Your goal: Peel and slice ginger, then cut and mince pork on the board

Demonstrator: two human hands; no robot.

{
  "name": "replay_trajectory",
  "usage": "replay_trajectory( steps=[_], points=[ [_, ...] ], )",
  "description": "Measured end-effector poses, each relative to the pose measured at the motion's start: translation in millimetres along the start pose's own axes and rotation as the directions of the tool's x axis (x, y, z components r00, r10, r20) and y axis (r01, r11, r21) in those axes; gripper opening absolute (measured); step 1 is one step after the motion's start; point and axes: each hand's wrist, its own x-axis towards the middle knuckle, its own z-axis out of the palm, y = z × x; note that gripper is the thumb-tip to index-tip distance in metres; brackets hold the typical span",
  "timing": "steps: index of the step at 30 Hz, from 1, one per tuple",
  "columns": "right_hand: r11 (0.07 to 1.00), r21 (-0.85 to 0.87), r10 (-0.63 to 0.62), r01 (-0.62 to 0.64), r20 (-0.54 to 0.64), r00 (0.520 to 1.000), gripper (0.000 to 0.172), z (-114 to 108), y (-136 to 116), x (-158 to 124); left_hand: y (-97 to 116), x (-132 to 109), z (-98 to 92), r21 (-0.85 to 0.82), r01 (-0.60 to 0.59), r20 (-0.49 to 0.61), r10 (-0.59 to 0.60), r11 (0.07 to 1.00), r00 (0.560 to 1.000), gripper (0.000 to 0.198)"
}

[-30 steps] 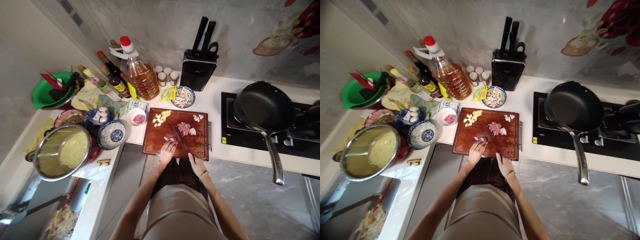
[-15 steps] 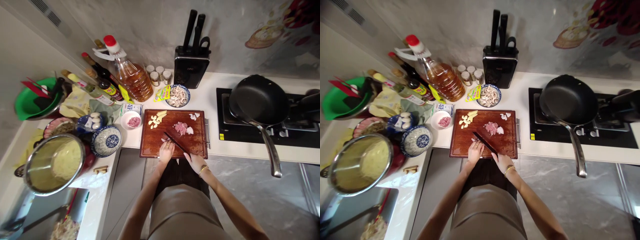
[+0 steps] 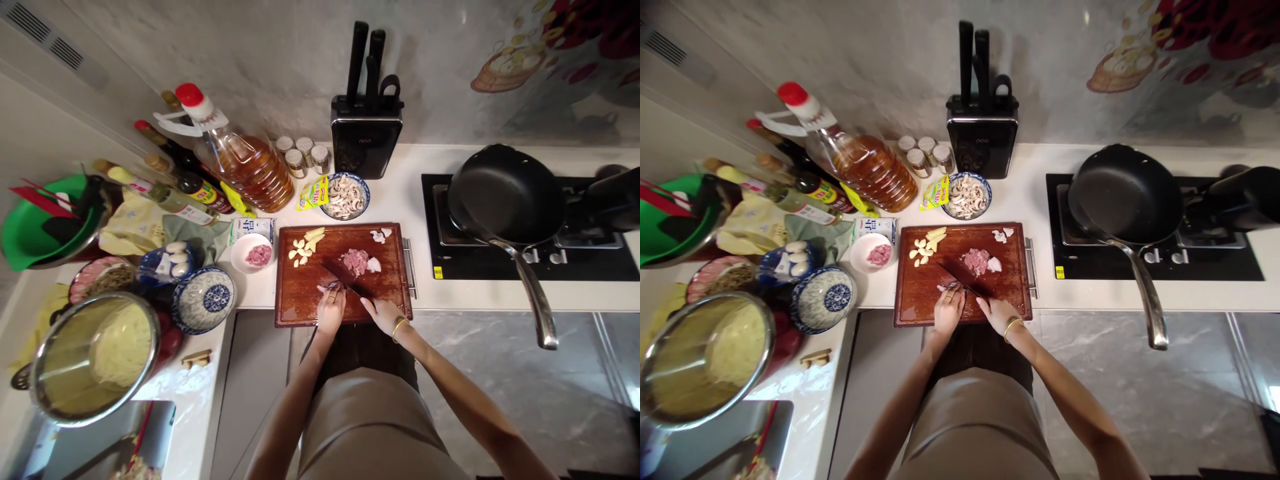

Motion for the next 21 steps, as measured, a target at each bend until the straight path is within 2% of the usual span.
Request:
replay_trajectory(
  steps=[4, 10, 14, 19, 21],
  points=[
    [1.000, -0.010, -0.028, 0.027, -0.062, 0.998, 0.059, 0.7, 5.0, -6.9, -0.5, -0.7, -1.6, 0.014, 0.020, -0.013, -0.020, 1.000, 1.000, 0.025],
    [0.999, -0.022, -0.033, 0.032, -0.049, 0.998, 0.057, 3.7, 4.5, -11.2, -1.4, -0.3, -2.3, -0.002, 0.021, 0.014, -0.021, 1.000, 1.000, 0.024],
    [0.997, 0.016, -0.072, 0.072, -0.045, 0.996, 0.057, 3.3, 2.0, -1.3, -0.5, 1.6, -2.2, 0.005, 0.026, 0.046, -0.026, 1.000, 0.999, 0.023],
    [0.998, 0.014, -0.058, 0.058, 0.011, 0.998, 0.068, 5.8, -8.3, 19.1, -0.2, 2.6, -3.2, -0.011, 0.012, 0.071, -0.011, 1.000, 0.997, 0.024],
    [0.999, -0.002, -0.051, 0.051, 0.000, 0.999, 0.068, 8.1, -13.1, 27.4, -0.3, 2.5, -3.5, -0.010, 0.001, 0.069, -0.001, 1.000, 0.998, 0.025]
  ],
)
